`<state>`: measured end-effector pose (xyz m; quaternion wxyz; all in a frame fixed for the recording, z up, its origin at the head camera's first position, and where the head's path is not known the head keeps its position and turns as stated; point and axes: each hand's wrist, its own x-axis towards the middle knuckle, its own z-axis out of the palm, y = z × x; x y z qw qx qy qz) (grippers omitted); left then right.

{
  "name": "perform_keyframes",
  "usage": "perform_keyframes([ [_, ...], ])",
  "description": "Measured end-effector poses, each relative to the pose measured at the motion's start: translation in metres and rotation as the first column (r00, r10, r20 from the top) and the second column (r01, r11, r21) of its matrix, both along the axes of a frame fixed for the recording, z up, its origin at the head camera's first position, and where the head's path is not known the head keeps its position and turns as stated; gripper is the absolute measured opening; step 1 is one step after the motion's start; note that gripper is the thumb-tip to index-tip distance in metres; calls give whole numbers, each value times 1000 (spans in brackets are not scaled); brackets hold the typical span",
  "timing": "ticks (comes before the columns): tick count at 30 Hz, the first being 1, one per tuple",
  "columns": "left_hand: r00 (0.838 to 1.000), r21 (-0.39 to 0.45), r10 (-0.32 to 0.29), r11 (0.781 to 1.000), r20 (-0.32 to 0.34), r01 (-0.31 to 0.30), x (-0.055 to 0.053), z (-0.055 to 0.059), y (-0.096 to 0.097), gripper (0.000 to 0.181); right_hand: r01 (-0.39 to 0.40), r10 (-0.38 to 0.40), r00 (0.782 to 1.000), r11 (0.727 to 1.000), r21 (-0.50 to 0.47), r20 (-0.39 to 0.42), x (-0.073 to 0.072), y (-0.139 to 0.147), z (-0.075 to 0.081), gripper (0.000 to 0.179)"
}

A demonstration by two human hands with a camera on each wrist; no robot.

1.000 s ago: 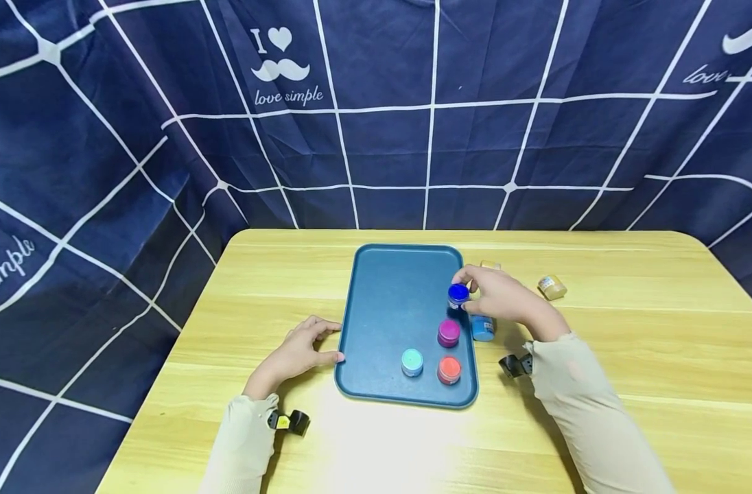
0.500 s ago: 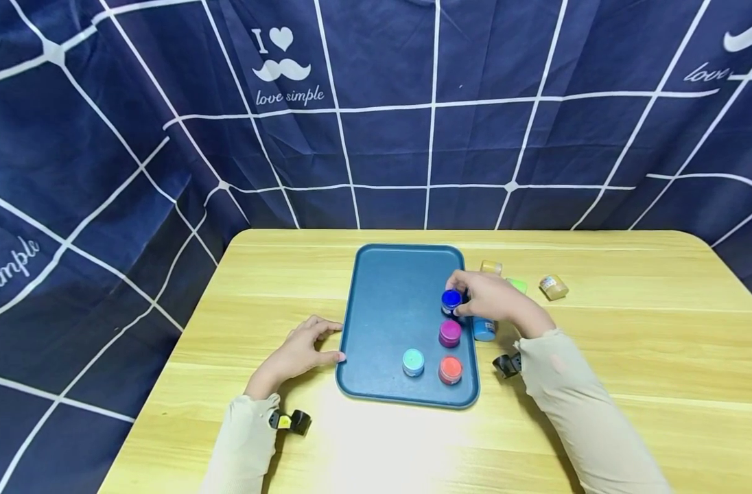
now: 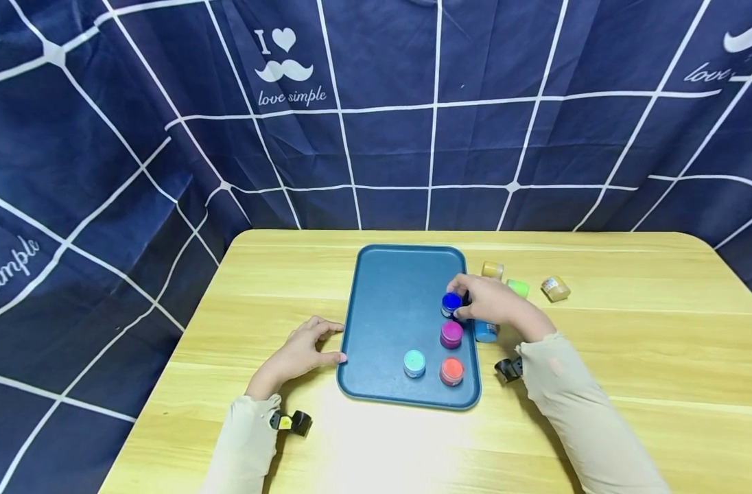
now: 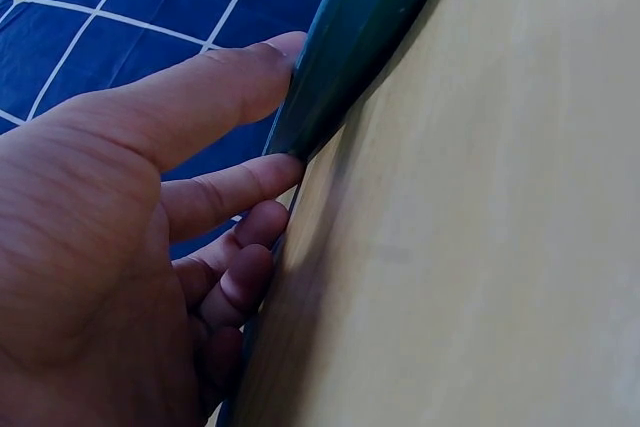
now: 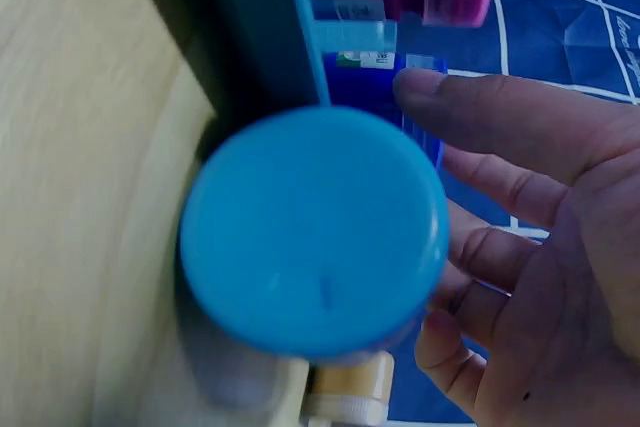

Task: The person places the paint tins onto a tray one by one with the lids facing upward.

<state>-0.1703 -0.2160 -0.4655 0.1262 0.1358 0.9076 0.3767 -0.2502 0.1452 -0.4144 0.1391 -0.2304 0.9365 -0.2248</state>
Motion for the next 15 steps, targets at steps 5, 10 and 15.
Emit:
perform_keyframes([
  [5,1000,-3,-1,1000,-10,1,0,0,1,59,10,-8,999,999,-50,31,-2,7,-2,31],
  [10,1000,-7,-3,1000,-6,3,1,2,2,59,6,-5,1000,999,-52,29,-3,10,-3,27],
  [15,1000,-15,-1,1000,-17,1,1,3,3,58,13,-11,1000,998,-54,27,-3,9,-1,29],
])
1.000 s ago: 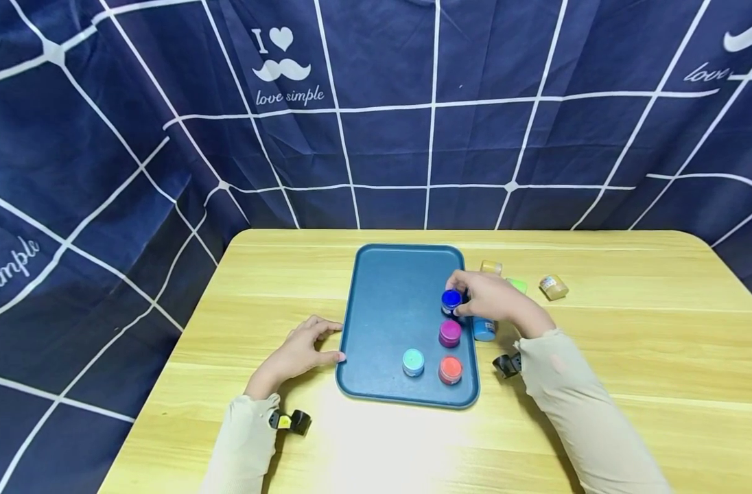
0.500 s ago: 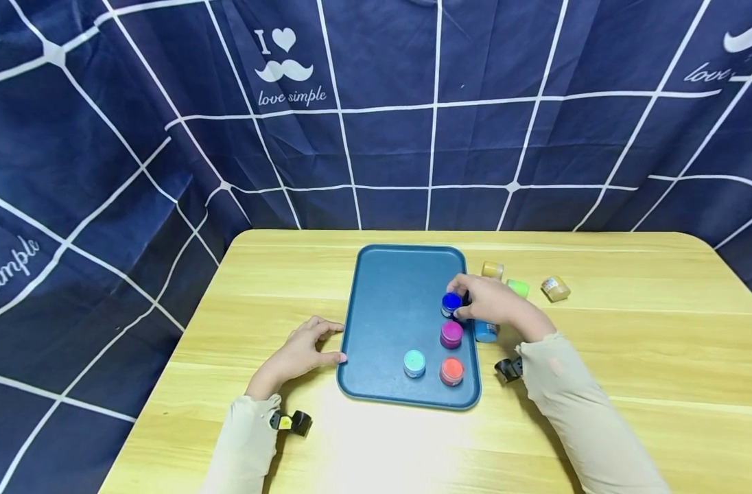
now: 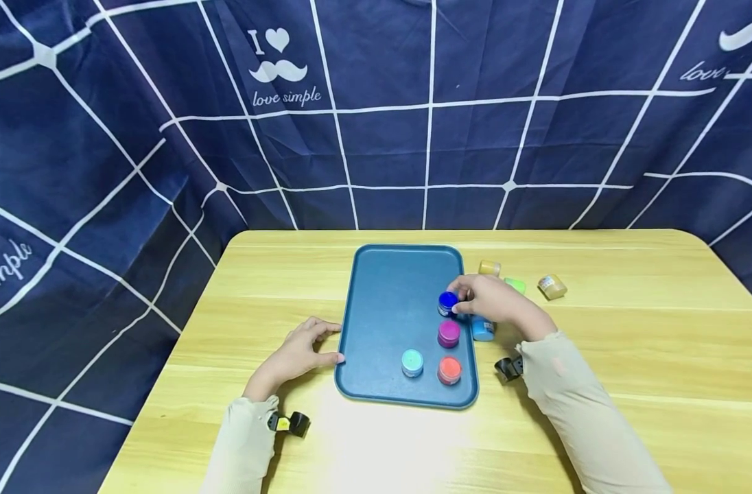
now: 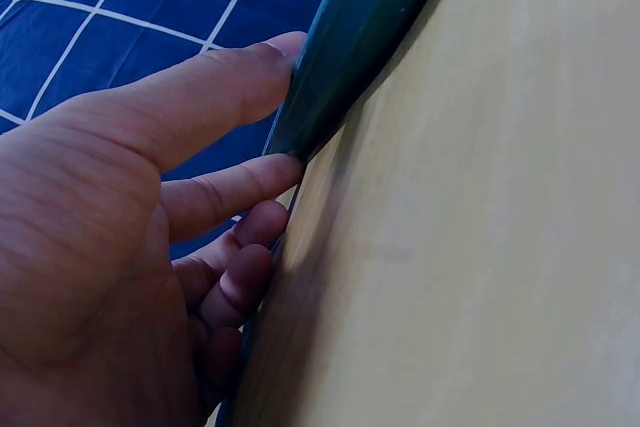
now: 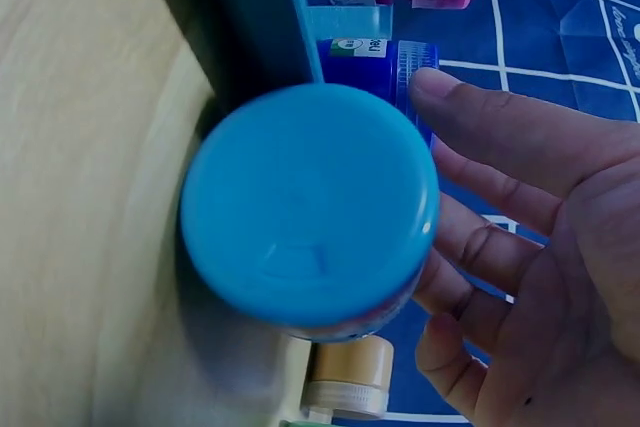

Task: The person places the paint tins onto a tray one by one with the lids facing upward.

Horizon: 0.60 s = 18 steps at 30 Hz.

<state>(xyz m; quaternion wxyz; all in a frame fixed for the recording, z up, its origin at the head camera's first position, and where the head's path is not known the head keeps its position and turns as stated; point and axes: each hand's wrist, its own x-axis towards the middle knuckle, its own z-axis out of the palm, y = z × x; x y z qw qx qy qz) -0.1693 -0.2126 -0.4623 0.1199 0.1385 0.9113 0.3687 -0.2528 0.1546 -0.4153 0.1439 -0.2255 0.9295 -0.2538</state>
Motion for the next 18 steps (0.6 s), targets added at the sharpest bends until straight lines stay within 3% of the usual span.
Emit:
perform_keyframes([
  [18,1000,3,2,1000,18,-2,0,1,0,59,-7,9,998,999,-43,56,-2,-1,0,31],
])
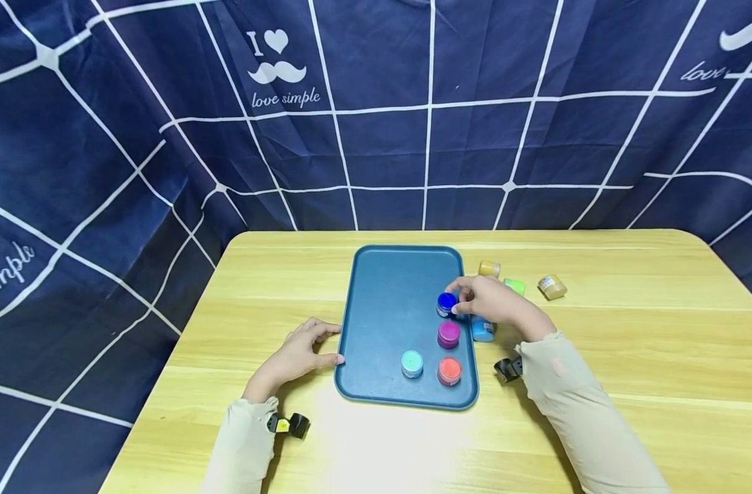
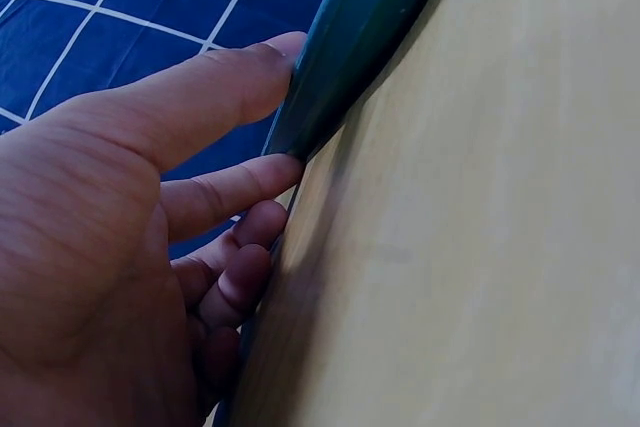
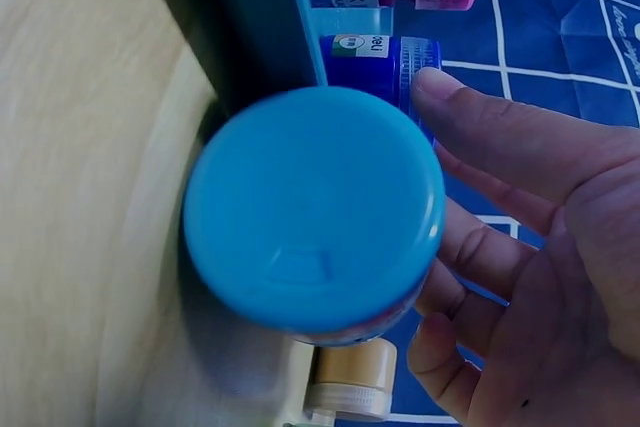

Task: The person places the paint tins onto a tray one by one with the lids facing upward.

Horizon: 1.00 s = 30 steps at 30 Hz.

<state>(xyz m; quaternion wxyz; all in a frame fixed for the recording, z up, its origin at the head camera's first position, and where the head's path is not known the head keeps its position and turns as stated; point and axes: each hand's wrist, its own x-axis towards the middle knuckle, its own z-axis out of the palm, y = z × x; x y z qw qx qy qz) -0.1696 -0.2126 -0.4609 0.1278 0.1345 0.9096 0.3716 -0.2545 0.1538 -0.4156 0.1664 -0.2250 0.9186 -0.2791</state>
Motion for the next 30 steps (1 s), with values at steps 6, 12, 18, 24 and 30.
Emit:
perform_keyframes([
  [6,1000,2,6,1000,3,-6,1,-1,-1,58,-5,5,1000,1000,-11,11,0,-1,0,31],
  [12,1000,4,5,1000,2,-5,1,-1,-1,58,-15,15,1000,1000,-2,2,-1,1,1,33],
  [18,1000,11,10,1000,-2,-10,0,-1,-1,59,-50,50,998,999,-14,-35,-2,5,2,41],
  [24,1000,1,10,1000,-4,-10,0,1,0,58,-25,23,996,999,-22,-89,2,13,11,45],
  [30,1000,-2,16,1000,5,-16,0,-1,1,58,1,0,989,1000,7,-150,6,24,22,40],
])
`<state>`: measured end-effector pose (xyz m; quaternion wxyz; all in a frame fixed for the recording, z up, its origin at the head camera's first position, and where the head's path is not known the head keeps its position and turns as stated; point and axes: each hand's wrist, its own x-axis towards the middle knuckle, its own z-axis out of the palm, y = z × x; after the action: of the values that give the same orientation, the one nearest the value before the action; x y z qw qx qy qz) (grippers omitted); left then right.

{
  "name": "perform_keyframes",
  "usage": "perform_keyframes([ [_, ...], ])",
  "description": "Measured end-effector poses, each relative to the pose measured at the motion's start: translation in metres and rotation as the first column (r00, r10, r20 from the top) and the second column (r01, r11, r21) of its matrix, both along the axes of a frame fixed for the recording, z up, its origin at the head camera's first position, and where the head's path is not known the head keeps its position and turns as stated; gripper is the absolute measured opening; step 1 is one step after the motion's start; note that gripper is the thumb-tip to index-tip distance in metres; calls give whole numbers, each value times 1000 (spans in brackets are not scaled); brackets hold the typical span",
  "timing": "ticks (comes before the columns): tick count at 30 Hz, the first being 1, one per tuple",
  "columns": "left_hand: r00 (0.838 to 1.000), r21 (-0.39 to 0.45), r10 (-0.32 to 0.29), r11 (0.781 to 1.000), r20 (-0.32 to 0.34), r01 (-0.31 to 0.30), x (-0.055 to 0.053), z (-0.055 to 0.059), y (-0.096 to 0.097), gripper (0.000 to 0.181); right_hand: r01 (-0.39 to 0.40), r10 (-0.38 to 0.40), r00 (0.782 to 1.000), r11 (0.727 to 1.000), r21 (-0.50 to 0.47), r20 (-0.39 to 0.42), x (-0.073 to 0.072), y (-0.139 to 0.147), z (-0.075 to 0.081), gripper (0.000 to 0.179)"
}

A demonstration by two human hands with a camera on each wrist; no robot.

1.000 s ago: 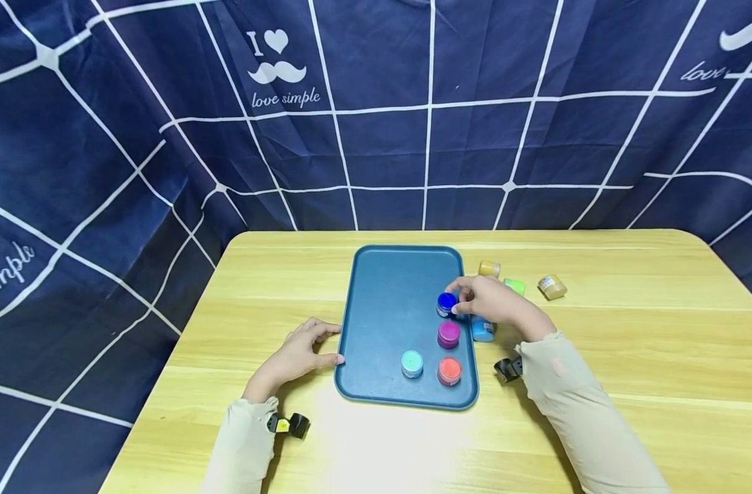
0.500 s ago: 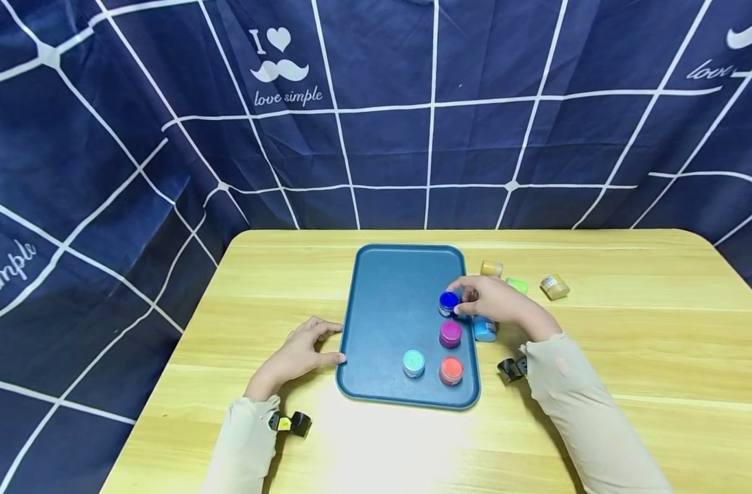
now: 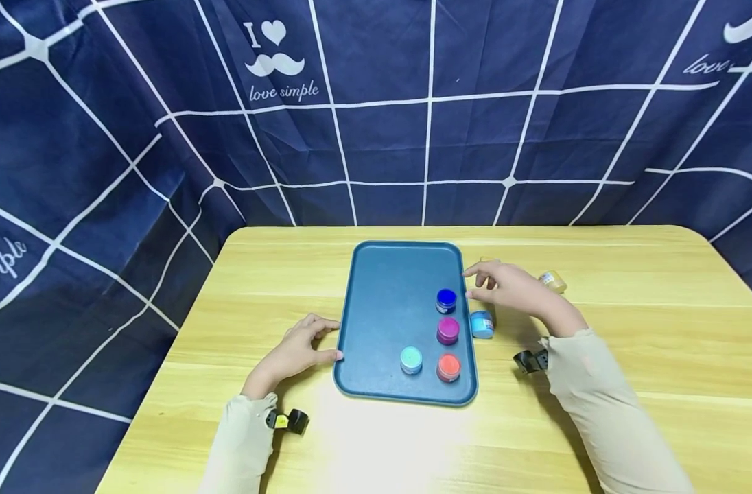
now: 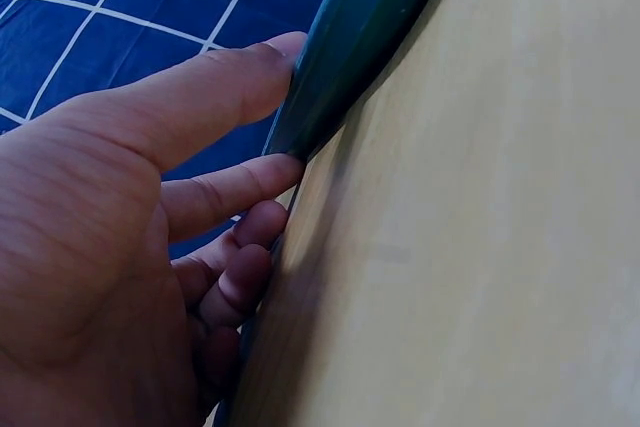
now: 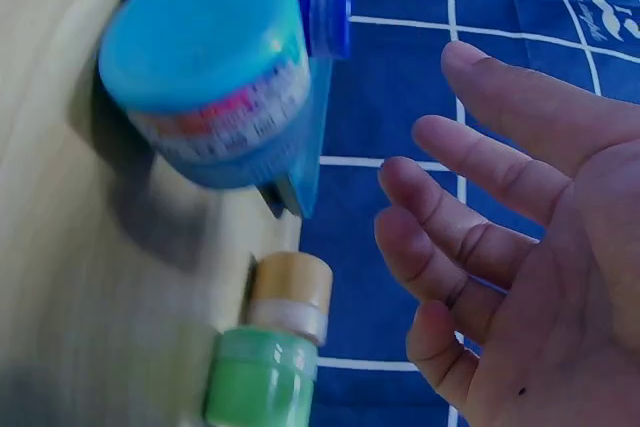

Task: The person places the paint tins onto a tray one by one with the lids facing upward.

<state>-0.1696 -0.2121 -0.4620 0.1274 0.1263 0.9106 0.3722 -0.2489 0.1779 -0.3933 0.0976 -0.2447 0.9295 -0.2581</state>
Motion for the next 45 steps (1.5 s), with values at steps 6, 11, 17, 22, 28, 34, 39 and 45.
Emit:
perform_keyframes([
  [6,1000,-1,2,1000,7,-2,-1,2,2,59,17,-17,1000,1000,14,-4,5,13,3,40],
  [11,1000,7,11,1000,5,-11,-1,1,3,58,7,-8,1000,1000,22,28,10,22,-2,40],
  [17,1000,1,20,1000,6,-20,1,0,2,57,3,-10,990,999,52,139,15,30,-8,46],
  [22,999,-1,25,1000,25,-25,1,-1,2,59,-7,-10,980,996,87,201,15,35,-13,45],
  [28,999,-8,25,1000,19,-25,0,-1,2,59,-33,10,968,995,89,251,13,37,-19,38],
  [34,1000,-13,6,1000,0,-6,0,-1,2,59,-53,35,967,996,66,252,12,35,-24,36],
  [39,1000,-14,-2,1000,-9,2,1,-1,2,60,-60,44,963,997,55,265,12,32,-26,33],
  [45,1000,-3,-3,1000,-11,3,1,0,2,59,-70,57,967,997,44,249,13,30,-28,31],
])
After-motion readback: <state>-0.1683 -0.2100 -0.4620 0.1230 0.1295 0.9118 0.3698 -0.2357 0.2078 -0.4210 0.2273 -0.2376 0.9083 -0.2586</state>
